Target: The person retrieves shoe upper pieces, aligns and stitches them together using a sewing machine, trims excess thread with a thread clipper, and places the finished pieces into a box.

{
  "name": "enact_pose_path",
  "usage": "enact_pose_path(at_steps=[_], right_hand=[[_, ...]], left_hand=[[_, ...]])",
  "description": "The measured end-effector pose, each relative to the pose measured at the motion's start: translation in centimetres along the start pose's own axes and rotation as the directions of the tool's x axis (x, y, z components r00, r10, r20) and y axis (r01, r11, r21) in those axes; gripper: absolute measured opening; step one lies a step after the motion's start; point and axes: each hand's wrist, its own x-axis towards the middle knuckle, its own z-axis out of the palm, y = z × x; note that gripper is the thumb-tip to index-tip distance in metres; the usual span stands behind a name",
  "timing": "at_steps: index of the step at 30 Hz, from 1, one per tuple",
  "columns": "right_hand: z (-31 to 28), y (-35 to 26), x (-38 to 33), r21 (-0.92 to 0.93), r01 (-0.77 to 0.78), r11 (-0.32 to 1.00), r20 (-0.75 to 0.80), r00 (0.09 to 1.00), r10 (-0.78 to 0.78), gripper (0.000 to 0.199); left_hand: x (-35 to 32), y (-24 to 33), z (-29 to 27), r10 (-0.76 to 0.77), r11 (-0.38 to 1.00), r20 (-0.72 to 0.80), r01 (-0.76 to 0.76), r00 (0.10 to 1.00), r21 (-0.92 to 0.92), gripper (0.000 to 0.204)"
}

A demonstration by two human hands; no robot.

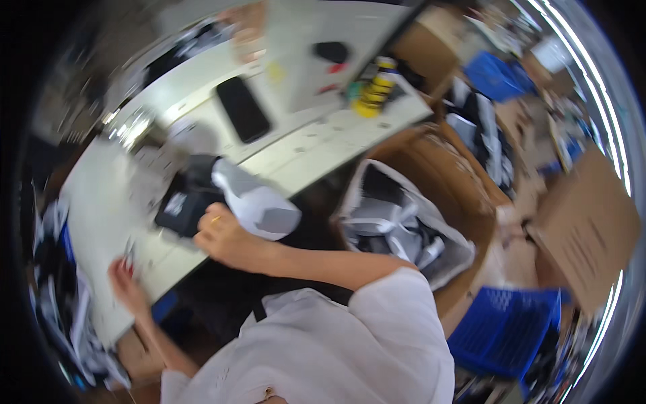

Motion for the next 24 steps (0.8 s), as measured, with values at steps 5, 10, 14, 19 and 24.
enact_pose_path(at_steps=[5, 10, 14, 19, 24], right_hand=[[1.0, -1.0, -1.2, 0.016, -0.066, 0.998, 0.094, 0.993, 0.064, 0.035], [0.9, -0.6, -0.6, 0.064, -0.082, 0.995, 0.067, 0.995, 0.078, 0.043], [0.6, -0.6, -0.3, 0.083, -0.089, 0.993, 0.08, 0.993, 0.083, 0.032], [1.0, -0.5, -0.4, 0.043, -0.065, 0.997, 0.031, 0.998, 0.063, 0.022], [1.2, -0.5, -0.9, 0.028, -0.089, 0.996, 0.036, 0.995, 0.088, 0.017]], left_hand=[[-4.7, 6.2, 3.0, 0.286, 0.949, 0.298, -0.313, 0.911, 0.046, 0.031], [-4.8, 7.7, 3.7, 0.368, 0.895, 0.318, -0.426, 0.874, 0.133, 0.034], [-5.2, 7.2, 4.9, 0.406, 0.856, 0.33, -0.481, 0.852, 0.19, 0.027], [-5.4, 8.0, 5.1, 0.484, 0.712, 0.359, -0.597, 0.798, 0.369, 0.025], [-5.3, 9.0, 4.5, 0.443, 0.841, 0.241, -0.494, 0.863, 0.223, 0.026]])
